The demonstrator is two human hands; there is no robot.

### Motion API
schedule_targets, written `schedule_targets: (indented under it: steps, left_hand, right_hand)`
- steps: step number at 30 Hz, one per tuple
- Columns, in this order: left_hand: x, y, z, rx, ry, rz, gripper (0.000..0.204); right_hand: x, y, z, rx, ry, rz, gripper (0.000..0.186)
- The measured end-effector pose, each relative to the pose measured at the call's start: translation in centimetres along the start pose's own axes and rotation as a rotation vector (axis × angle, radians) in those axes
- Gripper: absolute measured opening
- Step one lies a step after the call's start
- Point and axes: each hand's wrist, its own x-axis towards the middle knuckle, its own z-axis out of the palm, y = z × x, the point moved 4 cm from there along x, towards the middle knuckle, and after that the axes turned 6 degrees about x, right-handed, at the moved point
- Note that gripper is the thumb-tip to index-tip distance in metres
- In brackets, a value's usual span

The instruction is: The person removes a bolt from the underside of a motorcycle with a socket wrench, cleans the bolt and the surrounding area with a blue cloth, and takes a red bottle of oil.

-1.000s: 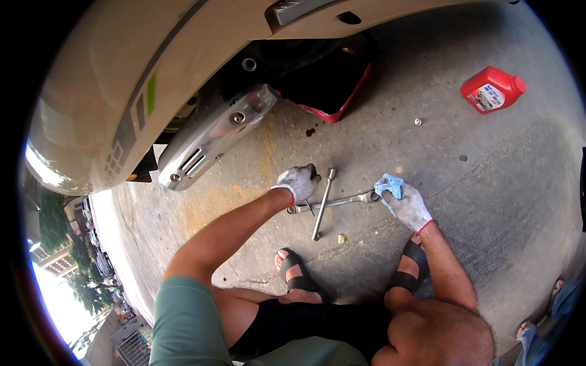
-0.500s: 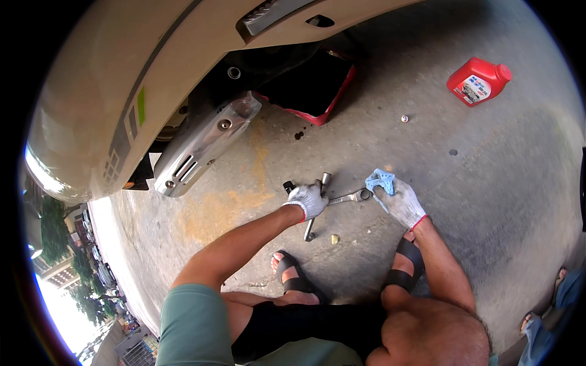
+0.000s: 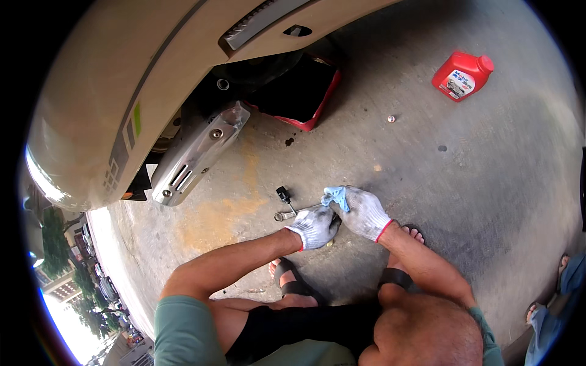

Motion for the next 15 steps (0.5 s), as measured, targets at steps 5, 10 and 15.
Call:
schedule_targets:
  steps: [5, 10, 15]
  left_hand:
    - [0.0, -0.2, 2.9, -0.151, 0.028, -0.026, 0.031]
    - [0.6, -0.7, 4.4, -0.147, -0.025, -0.109, 0.034]
    - [1.9, -2.4, 5.8, -0.133, -0.071, -0.214, 0.039]
  right_hand:
    - [-0.5, 3.7, 1.0, 0.254, -0.206, 0.49, 0.034]
    - [-2.1, 4.4, 0.2, 0.346, 0.03, 0.521, 0.037]
    - [-2.5, 7.1, -1.5, 0.307, 0.162, 0.546, 0.036]
